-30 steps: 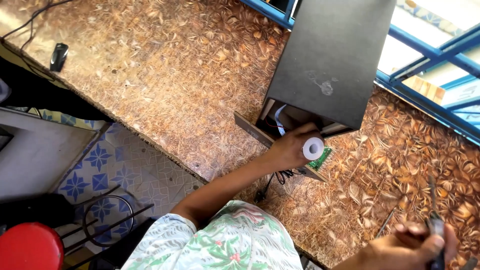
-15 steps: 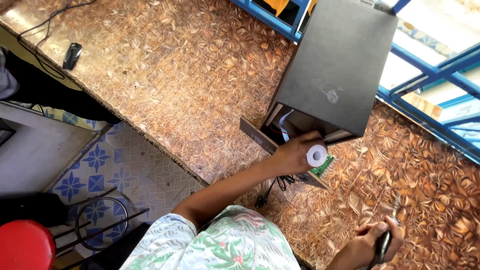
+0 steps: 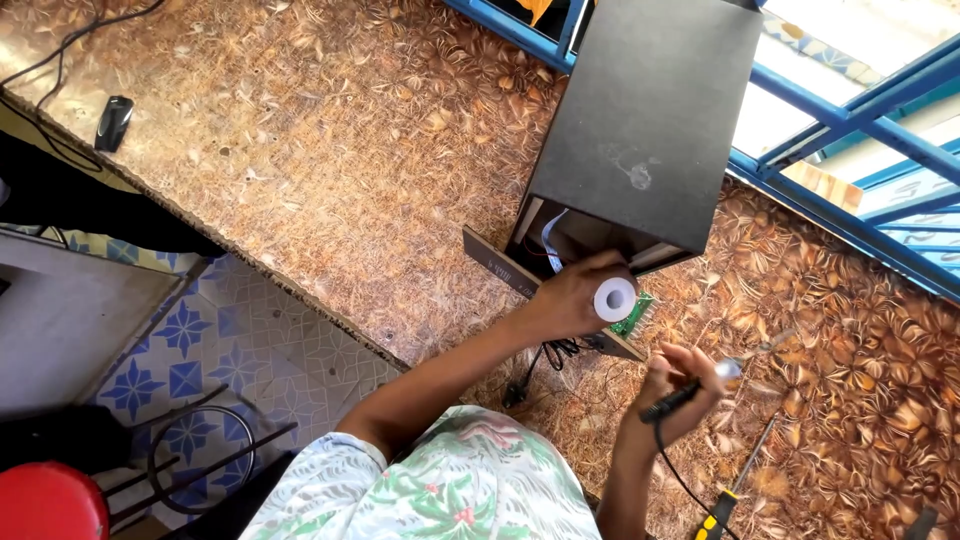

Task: Soldering internal wiring and components onto a circuit board for a speaker repair.

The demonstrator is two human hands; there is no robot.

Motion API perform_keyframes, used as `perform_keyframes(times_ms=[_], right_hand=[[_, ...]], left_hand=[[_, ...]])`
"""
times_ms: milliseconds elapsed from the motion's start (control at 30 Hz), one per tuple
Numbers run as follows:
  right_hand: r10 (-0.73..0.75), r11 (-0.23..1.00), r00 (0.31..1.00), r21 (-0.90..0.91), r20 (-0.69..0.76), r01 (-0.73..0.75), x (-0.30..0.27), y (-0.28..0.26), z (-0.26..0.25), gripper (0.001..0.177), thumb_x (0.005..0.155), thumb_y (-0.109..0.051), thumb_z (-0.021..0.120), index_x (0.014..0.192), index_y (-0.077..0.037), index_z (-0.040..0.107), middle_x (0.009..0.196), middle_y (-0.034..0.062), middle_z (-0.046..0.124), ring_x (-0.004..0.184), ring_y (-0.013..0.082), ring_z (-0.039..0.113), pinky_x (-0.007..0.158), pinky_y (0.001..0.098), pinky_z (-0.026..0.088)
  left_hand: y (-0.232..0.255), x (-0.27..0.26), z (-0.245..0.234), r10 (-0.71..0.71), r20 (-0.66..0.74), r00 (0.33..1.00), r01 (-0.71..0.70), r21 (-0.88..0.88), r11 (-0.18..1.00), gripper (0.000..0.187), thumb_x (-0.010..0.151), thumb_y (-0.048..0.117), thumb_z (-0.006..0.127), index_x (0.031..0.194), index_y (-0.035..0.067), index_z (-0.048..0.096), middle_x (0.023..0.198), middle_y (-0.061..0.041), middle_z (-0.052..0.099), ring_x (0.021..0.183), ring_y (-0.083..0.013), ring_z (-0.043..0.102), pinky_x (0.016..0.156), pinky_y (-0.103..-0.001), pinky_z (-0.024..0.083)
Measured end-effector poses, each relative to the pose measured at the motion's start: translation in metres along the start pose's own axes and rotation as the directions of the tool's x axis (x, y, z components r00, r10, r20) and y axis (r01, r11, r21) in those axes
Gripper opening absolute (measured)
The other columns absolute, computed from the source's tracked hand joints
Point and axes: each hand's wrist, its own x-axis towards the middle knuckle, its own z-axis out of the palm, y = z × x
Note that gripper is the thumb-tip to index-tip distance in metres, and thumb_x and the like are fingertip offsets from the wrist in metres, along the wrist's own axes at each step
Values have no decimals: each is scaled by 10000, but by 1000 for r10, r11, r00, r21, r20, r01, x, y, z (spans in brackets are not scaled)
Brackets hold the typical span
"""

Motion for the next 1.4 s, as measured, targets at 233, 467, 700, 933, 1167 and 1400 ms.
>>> perform_keyframes(times_ms=[233,467,700,933,1167,1400], right_hand=[[-62,995,997,80,47,58,-16,-2,29,180,1099,-147,572,1211,-34,488,1104,129,563,972,214,581,844,332,503],[-57,997,998,47,-24,58,-22,5,33,162,1109,-161,574,1214,-63,501,1092,106,544,973,193,563,846,330,465],[-19,994,999,103,-33,23,-21,43,28,337,998,-193,782,1229,-39,589,986,87,619,901,157,570,796,280,449],[0,991,1000,132,-28,4,-19,43,30,370,998,-208,785,1258,-38,583,995,87,610,899,143,550,804,281,456],[18,990,1000,143,-19,-15,-20,40,29,370,1000,-196,782,1268,-42,578,994,96,611,863,131,540,789,275,466],[19,986,1000,167,-14,-17,-20,39,29,369,1006,-183,770,1275,-33,566,1008,104,602,882,135,548,803,274,473]], left_hand=[[-2,3,-8,-19,43,999,26,-179,984,248,838,100,780,1047,74,649,1086,-73,605,909,-215,685,832,-338,592],[0,3,-12,-52,71,996,68,-256,964,213,855,112,785,1030,91,665,1078,-57,602,889,-213,688,806,-337,559],[1,2,-7,44,-62,997,-62,-311,949,117,892,77,680,1001,120,679,958,-80,617,819,-324,655,808,-398,535],[1,3,-9,42,-45,998,-54,-307,950,122,889,81,689,1007,103,668,971,-94,620,831,-349,660,794,-420,538],[0,3,-9,52,-41,998,-62,-306,950,132,886,77,700,1011,99,662,977,-96,618,849,-359,665,791,-423,541],[-4,2,-7,57,-25,998,-61,-296,953,132,888,103,706,1007,98,650,978,-102,604,849,-368,655,799,-438,533]])
